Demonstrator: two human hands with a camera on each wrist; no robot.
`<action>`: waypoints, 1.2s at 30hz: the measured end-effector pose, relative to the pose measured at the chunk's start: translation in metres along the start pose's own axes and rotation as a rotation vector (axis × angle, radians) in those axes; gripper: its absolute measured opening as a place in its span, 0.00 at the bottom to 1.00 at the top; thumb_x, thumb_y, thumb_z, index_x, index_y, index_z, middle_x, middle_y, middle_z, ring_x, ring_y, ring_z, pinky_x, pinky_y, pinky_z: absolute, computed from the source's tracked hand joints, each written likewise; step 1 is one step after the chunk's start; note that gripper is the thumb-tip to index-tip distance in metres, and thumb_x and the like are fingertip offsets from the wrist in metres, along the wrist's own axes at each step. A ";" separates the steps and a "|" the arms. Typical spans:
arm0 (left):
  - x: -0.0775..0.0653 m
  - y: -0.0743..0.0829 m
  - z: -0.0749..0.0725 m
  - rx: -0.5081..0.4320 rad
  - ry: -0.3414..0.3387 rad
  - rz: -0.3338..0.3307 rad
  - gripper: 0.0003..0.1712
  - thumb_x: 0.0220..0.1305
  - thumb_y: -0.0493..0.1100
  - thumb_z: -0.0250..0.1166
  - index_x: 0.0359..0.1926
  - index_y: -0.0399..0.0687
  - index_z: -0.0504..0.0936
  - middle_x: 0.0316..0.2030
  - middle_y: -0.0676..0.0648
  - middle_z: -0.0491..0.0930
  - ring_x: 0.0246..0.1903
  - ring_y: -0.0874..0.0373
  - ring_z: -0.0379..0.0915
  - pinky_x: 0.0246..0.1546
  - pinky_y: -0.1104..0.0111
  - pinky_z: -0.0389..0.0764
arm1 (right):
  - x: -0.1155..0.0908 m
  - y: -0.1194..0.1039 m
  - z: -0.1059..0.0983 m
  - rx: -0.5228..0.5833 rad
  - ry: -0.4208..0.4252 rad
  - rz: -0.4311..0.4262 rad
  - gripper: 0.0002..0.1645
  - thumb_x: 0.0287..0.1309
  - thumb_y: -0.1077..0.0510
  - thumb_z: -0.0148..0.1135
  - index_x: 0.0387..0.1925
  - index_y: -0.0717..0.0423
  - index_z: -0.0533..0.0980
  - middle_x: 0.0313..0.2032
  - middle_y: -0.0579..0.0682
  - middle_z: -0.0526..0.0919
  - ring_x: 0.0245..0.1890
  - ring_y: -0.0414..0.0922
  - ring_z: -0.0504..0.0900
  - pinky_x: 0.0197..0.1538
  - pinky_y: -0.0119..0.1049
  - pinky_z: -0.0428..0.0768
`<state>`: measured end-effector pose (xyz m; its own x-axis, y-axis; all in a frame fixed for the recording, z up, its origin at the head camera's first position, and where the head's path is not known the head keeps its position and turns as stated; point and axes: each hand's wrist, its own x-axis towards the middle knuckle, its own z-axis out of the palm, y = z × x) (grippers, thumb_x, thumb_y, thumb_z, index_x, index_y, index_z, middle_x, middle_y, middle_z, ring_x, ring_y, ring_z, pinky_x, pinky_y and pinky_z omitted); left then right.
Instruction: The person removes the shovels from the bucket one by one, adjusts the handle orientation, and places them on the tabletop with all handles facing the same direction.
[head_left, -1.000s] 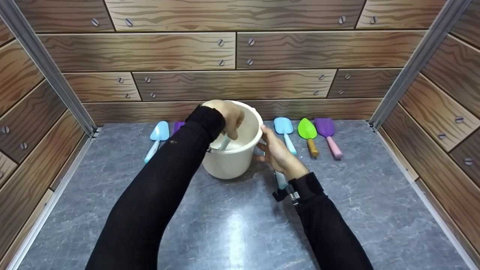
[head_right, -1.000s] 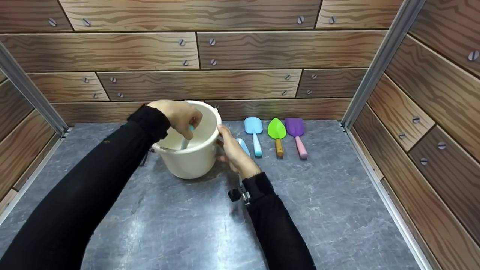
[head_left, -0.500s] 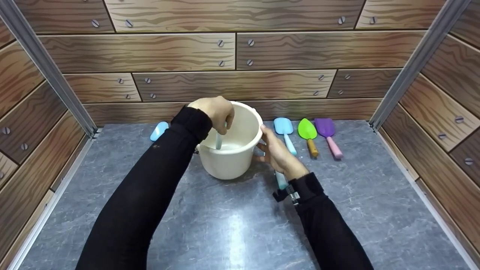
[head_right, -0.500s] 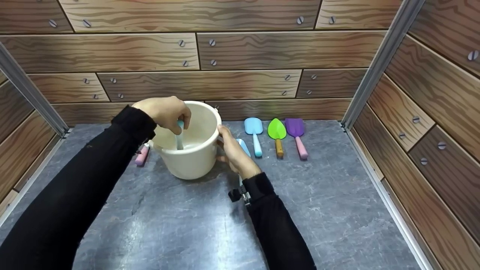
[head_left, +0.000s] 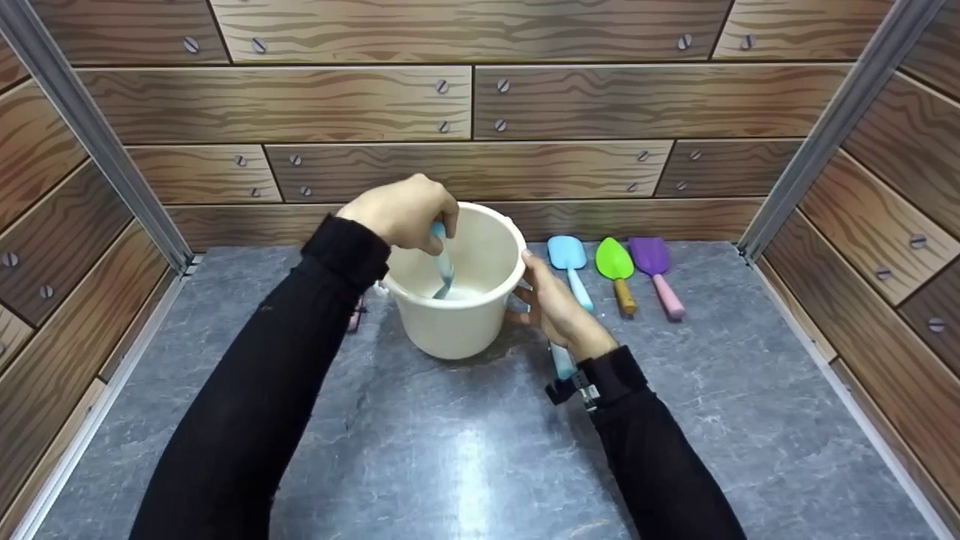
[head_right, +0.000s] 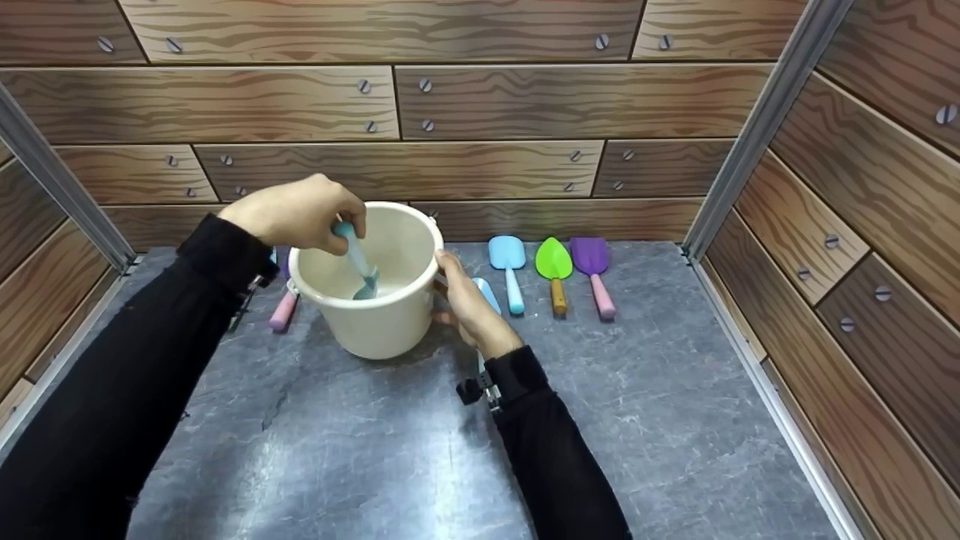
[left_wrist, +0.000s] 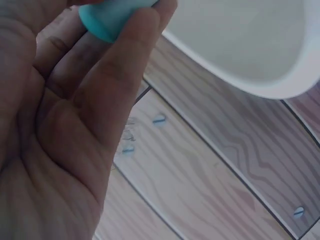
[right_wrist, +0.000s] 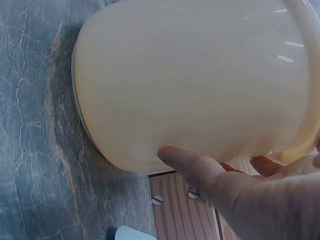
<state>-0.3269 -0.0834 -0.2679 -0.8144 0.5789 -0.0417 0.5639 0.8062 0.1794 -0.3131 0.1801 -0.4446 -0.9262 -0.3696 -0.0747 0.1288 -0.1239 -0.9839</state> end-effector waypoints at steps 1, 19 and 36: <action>-0.002 -0.001 -0.001 -0.011 0.022 0.012 0.13 0.68 0.33 0.79 0.52 0.43 0.96 0.47 0.43 0.91 0.44 0.51 0.79 0.47 0.59 0.85 | 0.000 0.000 0.000 0.000 0.002 0.000 0.44 0.96 0.36 0.28 0.98 0.48 0.49 0.98 0.56 0.45 0.97 0.70 0.44 0.90 0.81 0.62; -0.038 -0.017 0.003 -0.073 0.277 0.056 0.14 0.69 0.30 0.78 0.55 0.40 0.94 0.51 0.41 0.96 0.46 0.47 0.90 0.50 0.51 0.95 | 0.001 0.002 0.001 0.013 0.014 0.012 0.44 0.95 0.35 0.28 0.98 0.49 0.49 0.98 0.55 0.45 0.97 0.69 0.44 0.90 0.80 0.62; -0.069 -0.030 0.015 -0.014 0.541 0.182 0.16 0.67 0.25 0.71 0.53 0.40 0.91 0.50 0.43 0.96 0.42 0.44 0.89 0.46 0.49 0.94 | 0.001 0.002 0.001 0.001 0.016 0.019 0.44 0.95 0.34 0.30 0.98 0.47 0.51 0.98 0.54 0.46 0.97 0.69 0.44 0.91 0.79 0.62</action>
<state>-0.2858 -0.1461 -0.2849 -0.6604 0.5605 0.4997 0.7031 0.6952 0.1495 -0.3139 0.1788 -0.4462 -0.9291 -0.3574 -0.0955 0.1466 -0.1184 -0.9821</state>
